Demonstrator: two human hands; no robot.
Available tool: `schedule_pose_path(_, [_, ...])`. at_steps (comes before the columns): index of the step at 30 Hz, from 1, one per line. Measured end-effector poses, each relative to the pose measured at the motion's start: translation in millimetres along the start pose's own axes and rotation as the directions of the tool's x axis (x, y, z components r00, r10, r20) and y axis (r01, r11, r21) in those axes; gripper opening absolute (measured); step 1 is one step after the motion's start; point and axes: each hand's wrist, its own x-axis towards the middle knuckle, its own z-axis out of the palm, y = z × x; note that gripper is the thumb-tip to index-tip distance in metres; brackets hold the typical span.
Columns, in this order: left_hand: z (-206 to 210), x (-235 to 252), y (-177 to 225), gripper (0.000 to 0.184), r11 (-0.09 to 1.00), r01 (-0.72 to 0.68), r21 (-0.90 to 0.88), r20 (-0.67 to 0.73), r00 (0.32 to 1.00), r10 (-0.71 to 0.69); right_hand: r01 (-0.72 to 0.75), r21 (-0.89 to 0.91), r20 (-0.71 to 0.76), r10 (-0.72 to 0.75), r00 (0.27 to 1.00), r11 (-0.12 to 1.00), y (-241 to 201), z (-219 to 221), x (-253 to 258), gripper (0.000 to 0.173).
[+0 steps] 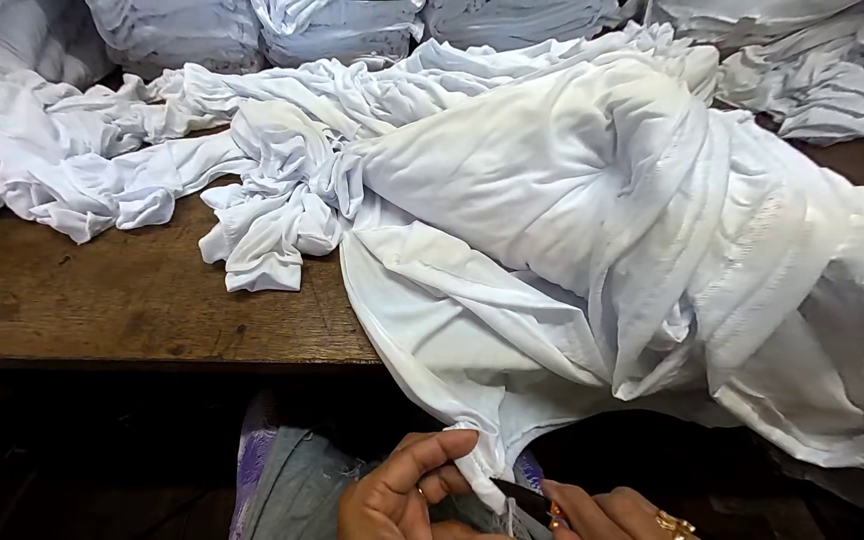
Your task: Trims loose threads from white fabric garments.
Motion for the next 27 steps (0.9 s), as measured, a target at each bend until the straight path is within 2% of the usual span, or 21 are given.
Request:
schedule_pose_path(3, [2,0,1,0.058,1.0,0.005,0.008,0.003,1.0,-0.005,-0.063,0.066,0.016,0.063,0.998,0.996,6,-1,4,0.032])
schedule_pose_path(6, [3,-1,6,0.043,0.998,0.034,-0.045,0.005,0.999,-0.034,-0.103,0.155,-0.013,0.106,0.994,0.983,14,-4,4,0.035])
schedule_pose_path(11, [4,0,12,0.03,0.997,0.025,-0.073,-0.037,0.999,-0.027,-0.062,0.16,0.005,0.062,0.998,0.985,14,-9,-4,0.041])
schedule_pose_path(15, [3,0,11,0.03,0.999,-0.035,-0.021,-0.011,0.999,0.035,-0.091,0.42,0.035,0.085,0.996,0.903,13,3,-4,0.065])
schedule_pose_path(16, [3,-1,11,0.032,0.998,-0.057,0.002,0.005,0.998,0.057,-0.099,0.471,0.034,0.094,0.995,0.876,11,9,0,0.065])
schedule_pose_path(20, [-1,3,8,0.036,0.955,-0.253,0.152,0.071,0.967,0.245,-0.041,0.522,-0.037,0.071,0.997,0.852,4,26,22,0.024])
schedule_pose_path(21, [-3,4,8,0.035,0.936,-0.3,0.185,0.078,0.954,0.29,-0.026,0.559,-0.049,0.065,0.997,0.829,4,26,27,0.019])
schedule_pose_path(23, [-5,6,12,0.036,0.94,-0.304,0.154,0.076,0.952,0.295,-0.016,0.603,-0.053,0.061,0.997,0.797,7,22,33,0.017])
schedule_pose_path(25, [-7,7,13,0.034,0.967,-0.247,0.061,0.054,0.968,0.244,-0.026,0.539,-0.032,0.051,0.998,0.842,12,15,33,0.028])
schedule_pose_path(27, [-8,9,12,0.031,0.982,-0.187,0.007,-0.002,0.982,0.187,-0.045,0.423,0.026,0.037,0.999,0.905,16,6,30,0.054])
